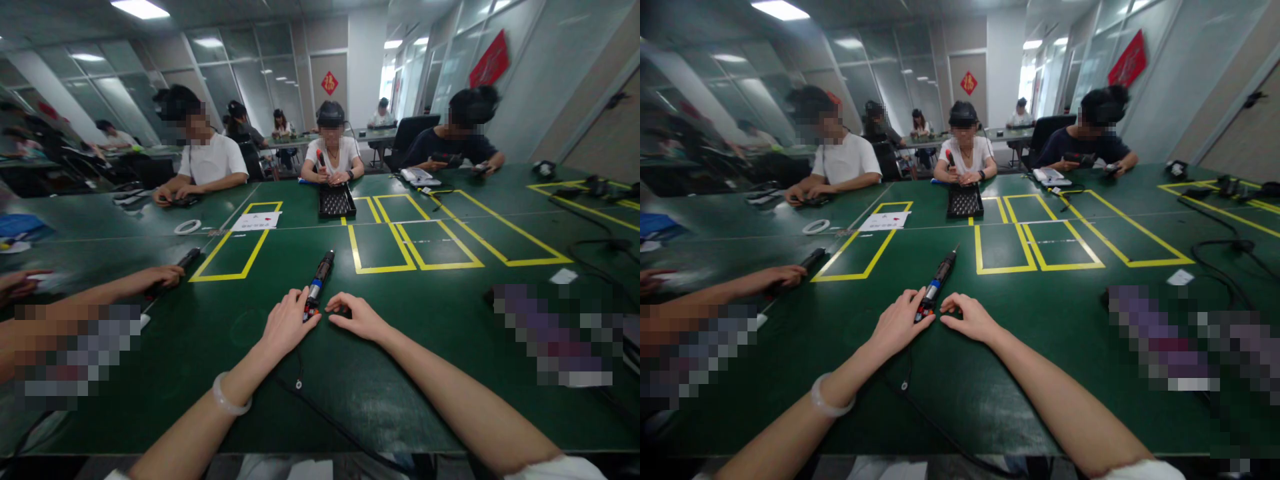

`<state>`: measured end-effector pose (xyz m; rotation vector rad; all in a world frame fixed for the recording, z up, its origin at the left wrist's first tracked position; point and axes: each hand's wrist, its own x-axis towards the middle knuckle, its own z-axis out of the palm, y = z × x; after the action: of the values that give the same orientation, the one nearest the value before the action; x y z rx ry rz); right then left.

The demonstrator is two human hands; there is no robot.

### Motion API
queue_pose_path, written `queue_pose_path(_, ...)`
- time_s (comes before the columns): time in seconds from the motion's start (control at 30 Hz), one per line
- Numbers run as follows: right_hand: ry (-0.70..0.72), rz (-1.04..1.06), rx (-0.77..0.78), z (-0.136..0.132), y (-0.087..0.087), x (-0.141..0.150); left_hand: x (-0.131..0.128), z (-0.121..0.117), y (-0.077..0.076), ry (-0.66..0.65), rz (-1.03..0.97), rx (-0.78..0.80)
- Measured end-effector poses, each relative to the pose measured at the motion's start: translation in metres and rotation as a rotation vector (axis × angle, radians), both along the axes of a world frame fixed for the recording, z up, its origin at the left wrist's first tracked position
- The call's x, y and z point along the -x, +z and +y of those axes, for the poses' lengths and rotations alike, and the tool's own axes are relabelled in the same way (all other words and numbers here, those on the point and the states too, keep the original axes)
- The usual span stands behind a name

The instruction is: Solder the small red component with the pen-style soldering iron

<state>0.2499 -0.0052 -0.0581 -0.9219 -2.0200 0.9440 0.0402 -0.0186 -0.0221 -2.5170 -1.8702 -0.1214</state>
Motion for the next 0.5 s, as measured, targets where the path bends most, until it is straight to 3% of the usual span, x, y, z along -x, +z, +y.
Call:
queue_pose_path(0.2,-0.029,0.018,0.022,0.003,-0.003,-0.003,0.053,-0.016,0.008,0.044,0.032,0.058)
queue_pose_path(0.5,-0.020,-0.015,0.001,0.002,-0.004,-0.002,0.178,-0.028,0.007,0.181,0.013,0.115)
